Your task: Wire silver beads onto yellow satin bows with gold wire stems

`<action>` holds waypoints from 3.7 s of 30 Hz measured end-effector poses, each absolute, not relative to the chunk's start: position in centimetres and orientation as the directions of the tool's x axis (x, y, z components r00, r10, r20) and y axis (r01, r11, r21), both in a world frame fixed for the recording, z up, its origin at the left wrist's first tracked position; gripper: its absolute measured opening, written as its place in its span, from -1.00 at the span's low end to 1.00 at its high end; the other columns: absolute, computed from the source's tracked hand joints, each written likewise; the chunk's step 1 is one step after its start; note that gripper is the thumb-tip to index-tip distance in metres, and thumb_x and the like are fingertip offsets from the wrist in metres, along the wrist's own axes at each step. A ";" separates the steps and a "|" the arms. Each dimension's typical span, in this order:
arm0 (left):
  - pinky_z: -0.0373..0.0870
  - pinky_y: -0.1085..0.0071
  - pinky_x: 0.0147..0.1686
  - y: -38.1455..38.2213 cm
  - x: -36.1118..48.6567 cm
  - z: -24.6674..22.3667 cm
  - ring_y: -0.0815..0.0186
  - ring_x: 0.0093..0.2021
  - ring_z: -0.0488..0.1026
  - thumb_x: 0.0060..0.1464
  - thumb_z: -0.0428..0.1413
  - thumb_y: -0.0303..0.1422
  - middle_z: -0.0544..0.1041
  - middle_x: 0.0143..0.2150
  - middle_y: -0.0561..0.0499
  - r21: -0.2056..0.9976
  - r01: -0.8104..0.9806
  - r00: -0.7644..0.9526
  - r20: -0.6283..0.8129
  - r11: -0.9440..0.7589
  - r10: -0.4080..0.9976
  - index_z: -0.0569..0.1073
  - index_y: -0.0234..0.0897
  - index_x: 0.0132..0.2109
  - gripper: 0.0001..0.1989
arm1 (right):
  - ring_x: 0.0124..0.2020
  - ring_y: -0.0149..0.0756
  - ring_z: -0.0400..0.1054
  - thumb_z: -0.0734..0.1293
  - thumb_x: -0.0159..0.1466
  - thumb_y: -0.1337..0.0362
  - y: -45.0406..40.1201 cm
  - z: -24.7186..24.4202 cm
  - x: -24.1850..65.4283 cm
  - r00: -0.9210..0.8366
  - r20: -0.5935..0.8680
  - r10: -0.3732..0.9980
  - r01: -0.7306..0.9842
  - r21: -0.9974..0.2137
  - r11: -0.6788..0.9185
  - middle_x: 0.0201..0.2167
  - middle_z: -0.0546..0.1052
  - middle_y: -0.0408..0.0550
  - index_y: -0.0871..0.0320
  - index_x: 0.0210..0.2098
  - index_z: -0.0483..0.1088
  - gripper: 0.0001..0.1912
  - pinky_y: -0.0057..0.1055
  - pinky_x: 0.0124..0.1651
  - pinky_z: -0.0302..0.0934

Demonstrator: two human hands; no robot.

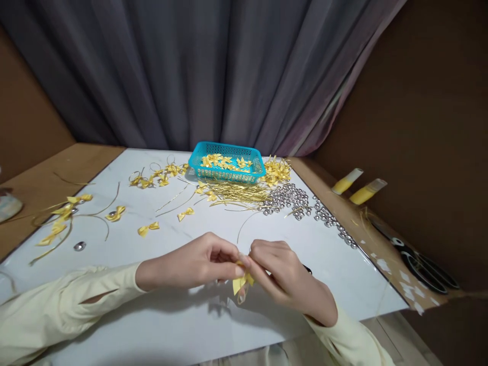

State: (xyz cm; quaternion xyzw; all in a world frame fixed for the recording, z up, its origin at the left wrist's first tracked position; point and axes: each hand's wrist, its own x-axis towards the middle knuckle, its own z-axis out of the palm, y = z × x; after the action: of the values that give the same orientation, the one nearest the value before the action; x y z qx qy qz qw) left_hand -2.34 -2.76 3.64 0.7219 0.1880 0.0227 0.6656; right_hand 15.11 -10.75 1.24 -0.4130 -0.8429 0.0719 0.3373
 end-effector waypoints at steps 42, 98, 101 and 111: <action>0.21 0.43 -0.27 -2.3 -2.3 2.6 0.37 -0.37 0.29 0.12 0.07 -0.26 0.40 -0.39 0.05 0.964 0.237 0.874 -0.264 0.116 0.408 0.45 -0.35 -0.38 -0.77 | -0.57 -0.39 0.32 0.17 0.33 0.08 -12.4 2.5 15.2 0.185 0.134 0.973 0.252 -0.964 0.085 -0.68 0.24 -0.22 0.15 -0.63 0.19 -0.54 -0.44 -0.43 0.16; 0.25 0.42 -0.19 -2.7 -1.9 1.2 0.31 -0.27 0.39 0.12 0.04 -0.32 0.49 -0.34 0.03 0.925 0.275 0.882 -0.134 -0.263 0.451 0.47 -0.31 -0.42 -0.78 | -0.23 -0.30 0.35 0.14 0.35 0.44 -13.9 3.0 16.7 0.045 0.596 0.802 0.590 -0.664 0.460 -0.30 0.46 -0.02 0.14 -0.26 0.38 -0.79 -0.38 -0.21 0.23; 0.25 0.41 -0.19 -2.9 -1.9 1.8 0.30 -0.26 0.39 0.13 0.04 -0.29 0.50 -0.34 0.02 0.913 0.305 0.879 -0.159 -0.273 0.450 0.48 -0.30 -0.38 -0.78 | -0.24 -0.29 0.34 0.16 0.33 0.43 -13.9 2.2 16.0 -0.121 0.431 0.894 0.558 -0.715 0.420 -0.28 0.41 0.01 0.15 -0.30 0.39 -0.81 -0.38 -0.23 0.24; 0.24 0.44 -0.23 -3.4 -2.2 2.4 0.31 -0.26 0.39 0.17 0.01 -0.28 0.49 -0.34 0.02 0.873 0.301 0.897 -0.121 -0.384 0.426 0.49 -0.29 -0.37 -0.75 | -0.37 -0.35 0.31 0.18 0.34 0.32 -12.8 1.2 15.1 -0.073 0.257 0.964 0.483 -0.836 0.260 -0.42 0.40 -0.07 0.17 -0.49 0.33 -0.73 -0.44 -0.29 0.18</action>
State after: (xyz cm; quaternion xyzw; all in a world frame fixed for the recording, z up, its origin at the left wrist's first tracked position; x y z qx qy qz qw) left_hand -2.21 -3.38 2.40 0.8295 0.2190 0.0615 0.5100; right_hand 15.14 -12.84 1.24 -0.5365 -0.6740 0.2869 0.4190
